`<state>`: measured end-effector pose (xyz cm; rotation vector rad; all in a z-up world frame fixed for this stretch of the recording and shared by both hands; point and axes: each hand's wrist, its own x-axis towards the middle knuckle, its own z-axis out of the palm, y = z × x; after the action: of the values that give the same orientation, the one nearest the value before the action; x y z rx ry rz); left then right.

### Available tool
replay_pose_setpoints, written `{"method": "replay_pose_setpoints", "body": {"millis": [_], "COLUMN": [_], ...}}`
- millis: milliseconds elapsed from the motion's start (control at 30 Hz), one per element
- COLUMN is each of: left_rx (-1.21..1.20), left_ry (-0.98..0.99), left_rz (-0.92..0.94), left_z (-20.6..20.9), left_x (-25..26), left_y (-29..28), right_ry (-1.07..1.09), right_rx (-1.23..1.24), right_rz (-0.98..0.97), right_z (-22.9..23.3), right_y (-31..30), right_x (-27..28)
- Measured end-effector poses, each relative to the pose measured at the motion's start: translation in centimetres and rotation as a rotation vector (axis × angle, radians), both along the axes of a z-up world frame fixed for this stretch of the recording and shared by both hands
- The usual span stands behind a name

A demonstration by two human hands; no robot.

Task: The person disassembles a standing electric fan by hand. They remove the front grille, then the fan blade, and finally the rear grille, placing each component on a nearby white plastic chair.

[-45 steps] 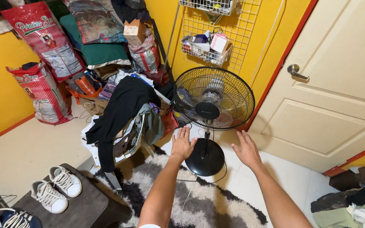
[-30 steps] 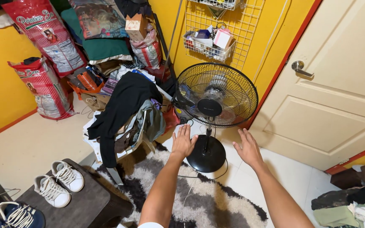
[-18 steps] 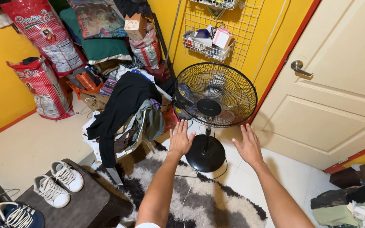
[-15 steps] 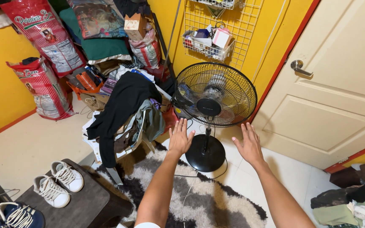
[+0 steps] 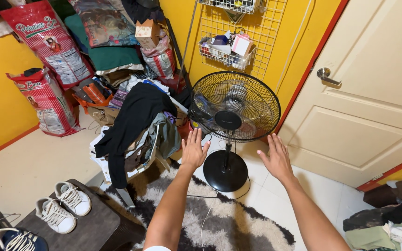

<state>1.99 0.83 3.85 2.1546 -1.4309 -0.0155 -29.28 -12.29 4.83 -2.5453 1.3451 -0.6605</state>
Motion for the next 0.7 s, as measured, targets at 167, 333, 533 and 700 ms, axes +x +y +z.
{"method": "replay_pose_setpoints", "body": {"millis": [167, 333, 533, 700], "left_rx": [-0.017, -0.015, -0.030, -0.011], "left_ry": [-0.001, 0.001, 0.016, 0.015], "left_rz": [-0.012, -0.020, -0.051, -0.067], "left_z": [0.3, 1.1, 1.5, 1.8], "left_x": [0.0, -0.2, -0.8, -1.2], "left_y": [0.0, 0.2, 0.2, 0.2], "right_ry": [-0.033, 0.017, 0.036, 0.038], "right_rx": [-0.055, -0.072, -0.059, -0.054], "right_rz": [0.024, 0.025, 0.029, 0.030], "right_z": [0.2, 0.8, 1.0, 1.8], "right_y": [-0.2, 0.2, 1.1, 1.7], "right_x": [0.0, 0.1, -0.1, 0.0]}}
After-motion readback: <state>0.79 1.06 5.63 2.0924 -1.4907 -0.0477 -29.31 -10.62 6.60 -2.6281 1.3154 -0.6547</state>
